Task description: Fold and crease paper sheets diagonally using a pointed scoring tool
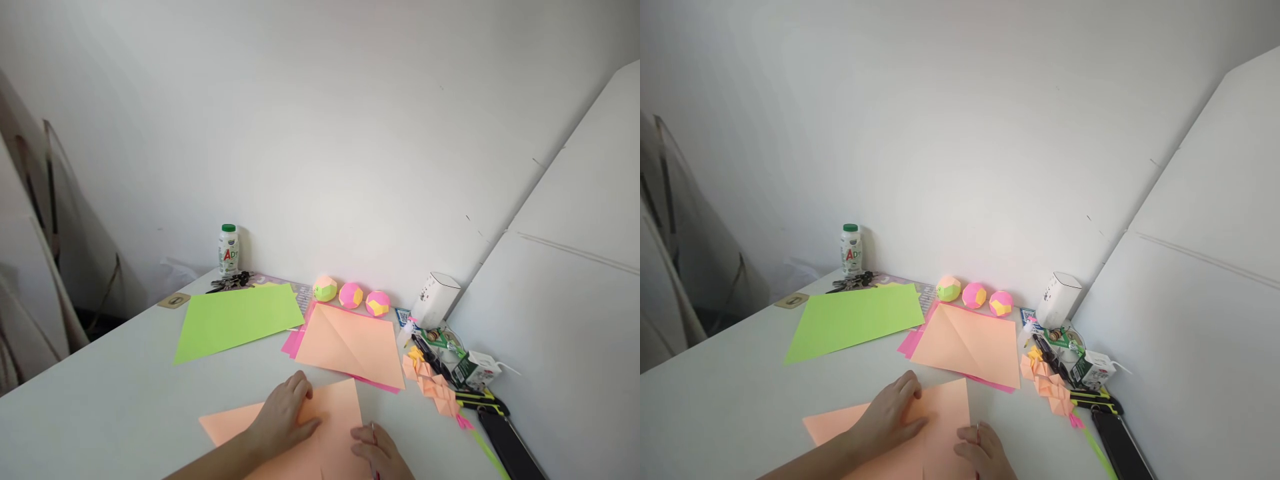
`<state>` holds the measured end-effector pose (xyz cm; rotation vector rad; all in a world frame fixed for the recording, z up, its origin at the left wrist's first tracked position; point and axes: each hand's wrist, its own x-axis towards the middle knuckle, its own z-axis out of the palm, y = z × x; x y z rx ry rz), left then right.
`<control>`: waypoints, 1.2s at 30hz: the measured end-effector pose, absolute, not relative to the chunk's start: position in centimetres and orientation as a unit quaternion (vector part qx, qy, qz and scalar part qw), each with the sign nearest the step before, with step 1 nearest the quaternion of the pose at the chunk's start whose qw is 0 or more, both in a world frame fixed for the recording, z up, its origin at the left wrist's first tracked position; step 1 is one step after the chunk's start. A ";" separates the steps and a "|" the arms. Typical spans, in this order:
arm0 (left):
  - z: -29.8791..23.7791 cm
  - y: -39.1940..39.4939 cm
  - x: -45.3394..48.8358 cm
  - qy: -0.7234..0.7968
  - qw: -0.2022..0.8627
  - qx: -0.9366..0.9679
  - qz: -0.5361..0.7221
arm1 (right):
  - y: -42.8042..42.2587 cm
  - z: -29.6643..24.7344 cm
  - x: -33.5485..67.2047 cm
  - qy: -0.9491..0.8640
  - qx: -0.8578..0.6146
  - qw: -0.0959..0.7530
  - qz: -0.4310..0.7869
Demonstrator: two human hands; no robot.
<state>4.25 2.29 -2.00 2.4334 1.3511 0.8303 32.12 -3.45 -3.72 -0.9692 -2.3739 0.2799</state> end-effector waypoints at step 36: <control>-1.9 3.0 3.3 0.459 0.108 0.814 0.337 | -2.7 -0.9 33.1 -0.711 -0.500 0.447 0.212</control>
